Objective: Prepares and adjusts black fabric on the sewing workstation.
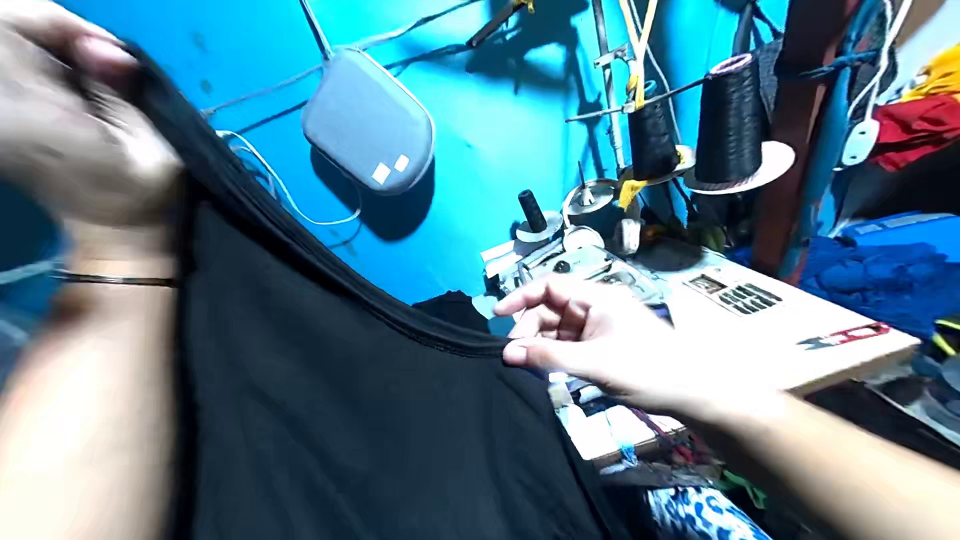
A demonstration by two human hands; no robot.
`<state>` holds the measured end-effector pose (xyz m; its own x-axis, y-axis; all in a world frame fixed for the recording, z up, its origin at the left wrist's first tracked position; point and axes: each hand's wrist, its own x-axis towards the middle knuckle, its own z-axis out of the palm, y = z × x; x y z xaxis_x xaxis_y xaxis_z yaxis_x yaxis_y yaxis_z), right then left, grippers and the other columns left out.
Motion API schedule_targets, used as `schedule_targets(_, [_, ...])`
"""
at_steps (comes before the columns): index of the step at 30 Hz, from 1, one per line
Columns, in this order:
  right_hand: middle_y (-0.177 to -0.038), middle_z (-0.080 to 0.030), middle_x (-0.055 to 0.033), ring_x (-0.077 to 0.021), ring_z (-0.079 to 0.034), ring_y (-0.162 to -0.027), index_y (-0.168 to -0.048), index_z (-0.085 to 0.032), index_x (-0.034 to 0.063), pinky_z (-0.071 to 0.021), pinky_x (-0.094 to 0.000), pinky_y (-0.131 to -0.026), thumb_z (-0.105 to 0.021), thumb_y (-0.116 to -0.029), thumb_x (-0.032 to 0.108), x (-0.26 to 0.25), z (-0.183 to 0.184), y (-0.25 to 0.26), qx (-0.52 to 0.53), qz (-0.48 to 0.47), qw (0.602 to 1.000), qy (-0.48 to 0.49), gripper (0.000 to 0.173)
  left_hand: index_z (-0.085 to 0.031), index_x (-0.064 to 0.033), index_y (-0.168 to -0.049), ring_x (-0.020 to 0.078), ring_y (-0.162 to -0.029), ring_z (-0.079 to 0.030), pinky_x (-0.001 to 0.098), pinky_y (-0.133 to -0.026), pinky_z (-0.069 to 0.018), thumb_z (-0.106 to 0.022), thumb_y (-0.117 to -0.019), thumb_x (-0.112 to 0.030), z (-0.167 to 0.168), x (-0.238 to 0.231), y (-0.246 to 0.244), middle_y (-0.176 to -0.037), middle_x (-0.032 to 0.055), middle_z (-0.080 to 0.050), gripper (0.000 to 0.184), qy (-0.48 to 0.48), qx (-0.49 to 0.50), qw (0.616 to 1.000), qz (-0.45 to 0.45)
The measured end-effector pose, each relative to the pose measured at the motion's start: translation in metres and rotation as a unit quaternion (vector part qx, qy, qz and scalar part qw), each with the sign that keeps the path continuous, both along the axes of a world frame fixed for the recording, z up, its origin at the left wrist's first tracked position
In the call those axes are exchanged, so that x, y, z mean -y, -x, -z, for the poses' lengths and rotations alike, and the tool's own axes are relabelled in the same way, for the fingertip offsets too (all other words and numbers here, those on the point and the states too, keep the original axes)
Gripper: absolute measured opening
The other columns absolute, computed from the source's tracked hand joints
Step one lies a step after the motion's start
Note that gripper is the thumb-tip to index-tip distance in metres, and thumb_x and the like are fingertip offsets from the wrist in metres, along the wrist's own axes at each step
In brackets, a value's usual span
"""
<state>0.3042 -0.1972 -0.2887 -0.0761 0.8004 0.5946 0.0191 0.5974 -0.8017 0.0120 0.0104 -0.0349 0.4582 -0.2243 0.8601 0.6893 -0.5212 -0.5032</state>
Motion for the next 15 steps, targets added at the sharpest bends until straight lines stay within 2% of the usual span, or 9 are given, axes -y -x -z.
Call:
schedule_targets(2, [-0.092, -0.072, 0.0025, -0.0044, -0.066, -0.073, -0.116, -0.072, 0.0134, -0.0572, -0.0219, -0.066, -0.072, -0.0941, 0.013, -0.009, 0.041, 0.012, 0.05, 0.064, 0.994, 0.079, 0.022, -0.058, 0.006, -0.125, 0.0554, -0.115, -0.058, 0.0663, -0.094, -0.0458, -0.039, -0.1102, -0.021, 0.081, -0.013, -0.025, -0.123, 0.0362, -0.06, 0.036, 0.157, -0.016, 0.983, -0.097])
schedule_targets(4, [-0.102, -0.071, 0.0008, -0.0048, -0.067, -0.086, -0.112, -0.075, 0.0121, -0.0575, -0.025, -0.08, -0.068, -0.097, 0.018, -0.019, 0.092, 0.019, 0.113, 0.105, 0.976, 0.153, 0.017, -0.059, 0.0097, -0.124, 0.0659, -0.116, -0.052, 0.0792, -0.092, -0.0399, -0.047, -0.1065, -0.016, 0.167, -0.03, -0.045, -0.121, 0.0426, -0.056, 0.033, 0.354, -0.057, 0.927, -0.111])
schedule_targets(5, [-0.102, -0.071, -0.0007, -0.006, -0.067, -0.089, -0.11, -0.075, 0.0106, -0.0569, -0.0269, -0.082, -0.067, -0.0973, 0.018, -0.024, 0.118, 0.02, 0.124, 0.11, 0.97, 0.177, 0.017, -0.062, 0.0095, -0.124, 0.0629, -0.12, -0.051, 0.0779, -0.098, -0.0382, -0.051, -0.105, -0.014, 0.21, -0.032, -0.052, -0.123, 0.0402, -0.058, 0.032, 0.432, -0.071, 0.895, -0.087])
schedule_targets(7, [-0.101, -0.07, -0.003, -0.0084, -0.066, -0.088, -0.11, -0.074, 0.008, -0.0564, -0.0294, -0.083, -0.067, -0.0977, 0.017, -0.032, 0.162, 0.02, 0.119, 0.09, 0.965, 0.216, 0.017, -0.068, 0.0019, -0.121, 0.0421, -0.123, -0.058, 0.0609, -0.107, -0.0434, -0.052, -0.1059, -0.021, 0.292, -0.012, -0.063, -0.125, 0.0237, -0.065, 0.032, 0.536, -0.115, 0.836, 0.008])
schedule_targets(8, [-0.099, -0.07, -0.003, -0.0086, -0.065, -0.083, -0.11, -0.074, 0.0077, -0.056, -0.0291, -0.079, -0.068, -0.0973, 0.016, -0.034, 0.177, 0.02, 0.112, 0.083, 0.964, 0.228, 0.016, -0.07, -0.0025, -0.12, 0.0313, -0.124, -0.06, 0.0527, -0.11, -0.0445, -0.051, -0.1065, -0.025, 0.326, 0.007, -0.069, -0.126, 0.0152, -0.068, 0.033, 0.576, -0.15, 0.8, 0.074])
schedule_targets(9, [-0.096, -0.069, -0.0024, -0.0081, -0.063, -0.079, -0.108, -0.074, 0.0077, -0.0553, -0.0277, -0.075, -0.069, -0.0967, 0.016, -0.036, 0.185, 0.02, 0.103, 0.08, 0.964, 0.232, 0.015, -0.071, -0.0051, -0.122, 0.0256, -0.128, -0.059, 0.0516, -0.115, -0.0396, -0.052, -0.1055, -0.03, 0.353, 0.023, -0.074, -0.129, 0.0099, -0.068, 0.036, 0.607, -0.189, 0.759, 0.136])
schedule_targets(11, [-0.093, -0.069, -0.0011, -0.0069, -0.063, -0.074, -0.107, -0.074, 0.0078, -0.0558, -0.0259, -0.07, -0.07, -0.0952, 0.013, -0.037, 0.189, 0.019, 0.093, 0.082, 0.967, 0.224, 0.014, -0.073, -0.0082, -0.122, 0.0165, -0.13, -0.059, 0.0533, -0.124, -0.0259, -0.06, -0.1005, -0.041, 0.385, 0.049, -0.081, -0.126, 0.0019, -0.071, 0.041, 0.668, -0.227, 0.682, 0.195])
schedule_targets(12, [-0.093, -0.071, -0.0007, -0.0066, -0.065, -0.073, -0.107, -0.074, 0.0084, -0.0569, -0.0258, -0.069, -0.071, -0.0943, 0.013, -0.036, 0.189, 0.018, 0.086, 0.086, 0.968, 0.221, 0.014, -0.074, -0.0081, -0.116, 0.0128, -0.122, -0.063, 0.0502, -0.125, -0.0261, -0.067, -0.0971, -0.038, 0.392, 0.058, -0.083, -0.116, -0.0006, -0.074, 0.036, 0.695, -0.219, 0.655, 0.201])
schedule_targets(15, [-0.086, -0.069, 0.0002, -0.007, -0.061, -0.066, -0.107, -0.071, 0.011, -0.0537, -0.0247, -0.061, -0.075, -0.0898, 0.01, -0.039, 0.186, 0.018, 0.064, 0.1, 0.971, 0.21, 0.018, -0.075, -0.0066, -0.096, 0.0124, -0.106, -0.067, 0.0381, -0.109, -0.0458, -0.075, -0.0922, -0.025, 0.394, 0.07, -0.08, -0.097, 0.0003, -0.074, 0.018, 0.733, -0.165, 0.629, 0.199])
